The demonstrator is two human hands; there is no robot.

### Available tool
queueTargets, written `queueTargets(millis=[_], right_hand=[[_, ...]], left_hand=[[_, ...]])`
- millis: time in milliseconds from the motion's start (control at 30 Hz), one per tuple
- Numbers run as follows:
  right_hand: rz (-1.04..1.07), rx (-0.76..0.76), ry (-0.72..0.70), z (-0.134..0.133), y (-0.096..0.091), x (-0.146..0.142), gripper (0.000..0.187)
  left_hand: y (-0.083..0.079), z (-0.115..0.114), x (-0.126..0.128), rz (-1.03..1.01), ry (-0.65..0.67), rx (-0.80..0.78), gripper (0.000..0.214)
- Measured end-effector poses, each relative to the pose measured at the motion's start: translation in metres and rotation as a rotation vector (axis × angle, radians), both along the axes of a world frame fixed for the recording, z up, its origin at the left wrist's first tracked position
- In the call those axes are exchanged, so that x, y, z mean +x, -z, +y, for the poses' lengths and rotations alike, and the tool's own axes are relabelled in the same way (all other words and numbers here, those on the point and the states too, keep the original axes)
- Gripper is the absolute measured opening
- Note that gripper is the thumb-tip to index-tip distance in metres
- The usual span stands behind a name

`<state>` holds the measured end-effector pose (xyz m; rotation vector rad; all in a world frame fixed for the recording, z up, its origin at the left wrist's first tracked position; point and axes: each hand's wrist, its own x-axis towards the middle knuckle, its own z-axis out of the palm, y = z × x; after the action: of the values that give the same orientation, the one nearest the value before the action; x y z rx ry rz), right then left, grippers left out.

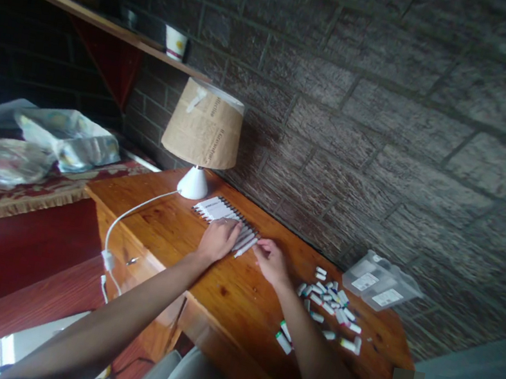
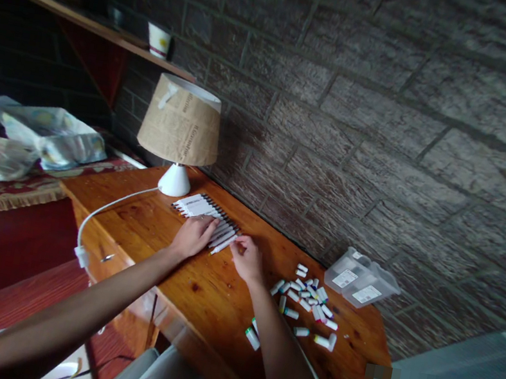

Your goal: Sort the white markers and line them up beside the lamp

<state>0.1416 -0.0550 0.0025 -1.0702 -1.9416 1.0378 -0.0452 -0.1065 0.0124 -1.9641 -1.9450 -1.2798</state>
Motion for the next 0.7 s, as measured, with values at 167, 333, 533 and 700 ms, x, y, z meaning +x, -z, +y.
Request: queueTargets(millis=[167, 333, 533, 700], right_hand=[[-0.023, -0.026, -0.096, -0.021, -0.015, 0.073, 0.033], [0.067, 0.057, 0.012, -0.030, -0.041, 0.163, 0.030], [0.239, 0.175, 0.284, -0.047, -0.047, 0.241, 0.030], [0.197, 0.231, 0.169, -0.052, -0.039, 0.245, 0.026]], left_hand=[[-0.001, -0.005, 0.010, 0.119, 0.184, 0.062, 0.036], [-0.005, -0.014, 0.034, 0.313, 0.319, 0.082, 0.033], [-0.001, -0.010, 0.043, 0.484, 0.210, -0.077, 0.043], [0.001, -0.006, 0.052, 0.592, 0.129, -0.092, 0.045]])
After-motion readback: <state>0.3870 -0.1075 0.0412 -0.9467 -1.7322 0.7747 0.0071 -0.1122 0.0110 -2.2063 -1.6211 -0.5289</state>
